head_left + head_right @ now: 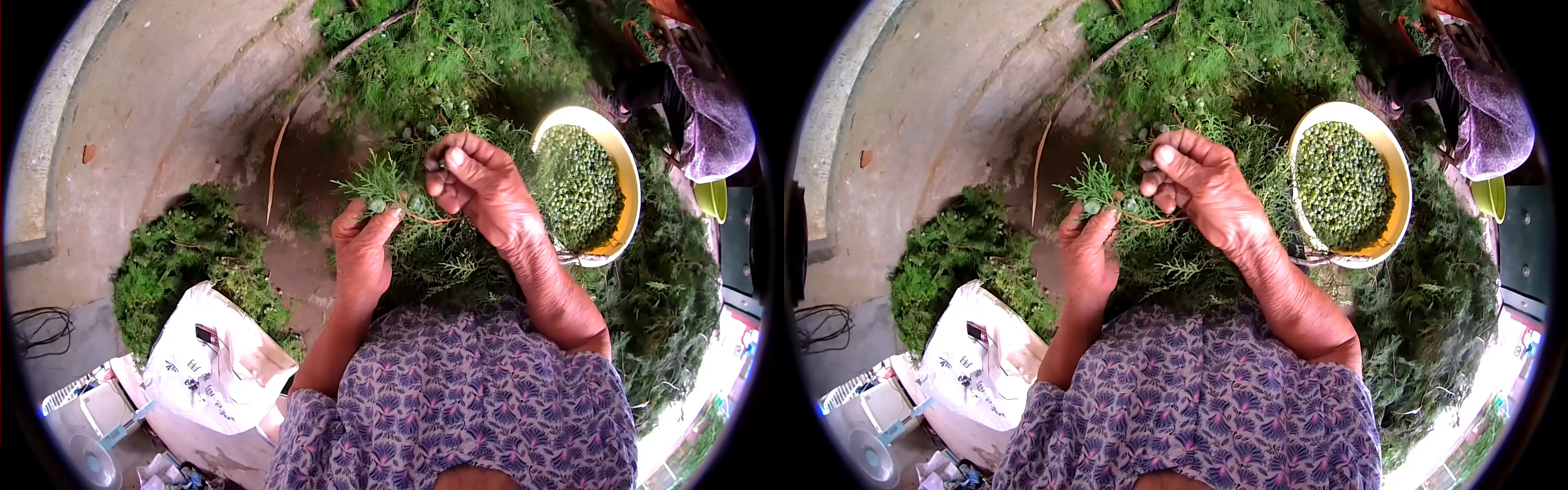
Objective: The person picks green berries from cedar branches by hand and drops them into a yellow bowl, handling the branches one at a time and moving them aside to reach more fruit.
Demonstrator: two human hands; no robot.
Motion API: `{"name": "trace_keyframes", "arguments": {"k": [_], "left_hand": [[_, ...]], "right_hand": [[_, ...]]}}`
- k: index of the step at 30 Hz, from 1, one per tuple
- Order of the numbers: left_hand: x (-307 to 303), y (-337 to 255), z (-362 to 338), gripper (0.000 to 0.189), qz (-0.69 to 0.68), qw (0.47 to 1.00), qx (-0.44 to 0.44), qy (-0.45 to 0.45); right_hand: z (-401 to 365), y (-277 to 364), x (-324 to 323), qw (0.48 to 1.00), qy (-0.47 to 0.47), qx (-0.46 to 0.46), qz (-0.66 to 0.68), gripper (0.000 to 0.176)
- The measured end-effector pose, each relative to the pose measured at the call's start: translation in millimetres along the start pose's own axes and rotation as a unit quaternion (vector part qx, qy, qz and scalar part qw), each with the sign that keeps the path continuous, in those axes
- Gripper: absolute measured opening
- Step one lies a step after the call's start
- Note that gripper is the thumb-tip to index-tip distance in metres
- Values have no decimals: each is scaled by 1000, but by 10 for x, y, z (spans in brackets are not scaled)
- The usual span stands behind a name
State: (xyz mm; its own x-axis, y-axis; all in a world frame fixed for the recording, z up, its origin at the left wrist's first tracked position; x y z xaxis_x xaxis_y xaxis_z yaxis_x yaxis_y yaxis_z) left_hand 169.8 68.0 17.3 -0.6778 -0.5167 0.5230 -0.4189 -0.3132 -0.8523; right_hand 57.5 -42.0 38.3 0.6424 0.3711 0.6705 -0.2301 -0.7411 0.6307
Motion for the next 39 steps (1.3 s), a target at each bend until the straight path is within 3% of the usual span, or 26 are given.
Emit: {"name": "trace_keyframes", "arguments": {"k": [1,2,3,5,7,10,12,13,15,16,19,20,23,27,33,34,39], "left_hand": [[-5,13,0,15,-10,1000,7,-14],[-15,19,4,14,-12,999,16,-25],[-32,26,-5,14,-13,999,15,-26],[-50,17,-7,12,-8,1000,23,-6],[-16,-3,-3,13,-2,1000,14,-1],[23,-11,19,18,-3,1000,13,-1],[10,7,20,28,-13,1000,11,10],[37,-13,29,28,-13,1000,10,10],[97,-42,40,29,-31,999,-36,-11],[98,-36,50,30,-43,998,-38,-4],[107,-9,78,30,-52,996,-61,23],[97,10,87,29,-75,995,-60,28],[71,30,101,28,-26,999,-44,8],[94,-44,102,22,16,998,-57,-10],[83,-23,104,22,-44,995,-91,-2],[111,-36,102,22,-44,995,-92,-2],[188,-79,117,31,-23,998,-57,4]], "right_hand": [[-32,59,15,1000,-13,1,13,17],[-30,45,-50,998,58,2,-22,14],[-29,0,-66,998,58,3,-22,14],[-65,-27,-7,955,53,-94,-276,20],[-62,-55,83,927,73,-125,-346,24],[-2,-90,75,922,67,-153,-349,23],[31,-154,-1,962,78,-62,-254,22],[16,-144,6,962,78,-61,-254,22],[4,-207,-29,992,44,82,-80,20],[24,-215,-51,993,92,73,-32,16],[58,-236,-152,993,78,64,56,24],[19,-207,-132,995,9,75,71,24],[31,-147,-145,997,58,29,31,22],[78,-51,-150,995,42,4,86,17],[66,13,-165,1000,17,-13,10,20],[59,-13,-158,999,14,-23,44,17],[74,-75,-43,998,48,-27,1,15]]}}
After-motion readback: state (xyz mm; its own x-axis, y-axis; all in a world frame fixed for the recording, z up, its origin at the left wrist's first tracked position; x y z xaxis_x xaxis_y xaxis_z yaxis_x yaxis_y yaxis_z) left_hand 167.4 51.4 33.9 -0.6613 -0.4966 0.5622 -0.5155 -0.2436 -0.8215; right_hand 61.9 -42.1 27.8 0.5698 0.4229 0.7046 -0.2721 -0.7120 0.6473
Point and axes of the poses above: each hand's wrist, its own z-axis towards the middle knuckle, its own x-axis out of the palm, y = z × x, the point moved 4 cm from there along z, towards the middle knuckle, and after that the axes turned 9 degrees about x, right-handed, at the moved point
